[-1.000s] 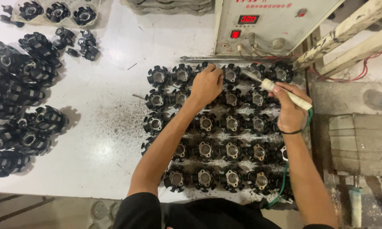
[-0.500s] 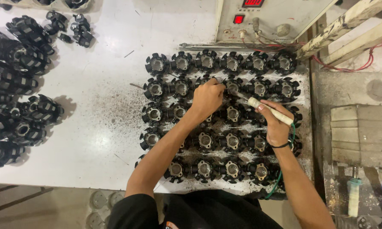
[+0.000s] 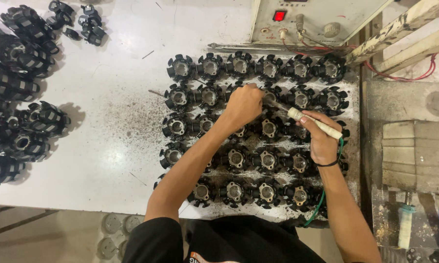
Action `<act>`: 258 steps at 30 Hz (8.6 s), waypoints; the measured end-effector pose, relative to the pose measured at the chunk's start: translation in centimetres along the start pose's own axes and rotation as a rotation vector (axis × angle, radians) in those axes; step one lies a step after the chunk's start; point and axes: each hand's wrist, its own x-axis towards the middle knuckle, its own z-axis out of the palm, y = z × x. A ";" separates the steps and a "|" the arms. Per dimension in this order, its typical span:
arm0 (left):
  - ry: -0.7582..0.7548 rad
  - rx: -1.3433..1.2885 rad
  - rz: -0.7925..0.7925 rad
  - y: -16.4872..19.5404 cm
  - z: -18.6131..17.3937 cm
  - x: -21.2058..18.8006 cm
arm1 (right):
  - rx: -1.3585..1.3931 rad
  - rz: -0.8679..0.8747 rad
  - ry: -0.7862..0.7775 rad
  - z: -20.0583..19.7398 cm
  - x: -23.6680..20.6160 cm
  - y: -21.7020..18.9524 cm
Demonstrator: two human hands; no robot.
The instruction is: The person solders wire leads onto a series of black impeller-like motor components arranged on a workbench, holding each component steady with one hand while applying a soldering iron with the other. After soldering, the person uses a red probe connected to a digital tester to test the finished components one at a time.
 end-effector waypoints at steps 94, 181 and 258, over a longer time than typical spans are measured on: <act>-0.016 -0.175 -0.010 3.7 -1.4 -8.6 | -0.166 -0.004 0.100 1.6 -10.3 -2.3; -0.322 -0.710 0.182 21.7 -4.8 -17.7 | 0.264 0.095 0.895 -20.4 -25.5 -10.4; -0.138 -0.112 -0.092 10.1 -2.5 -16.0 | -0.085 0.381 0.124 -1.4 -17.8 -4.9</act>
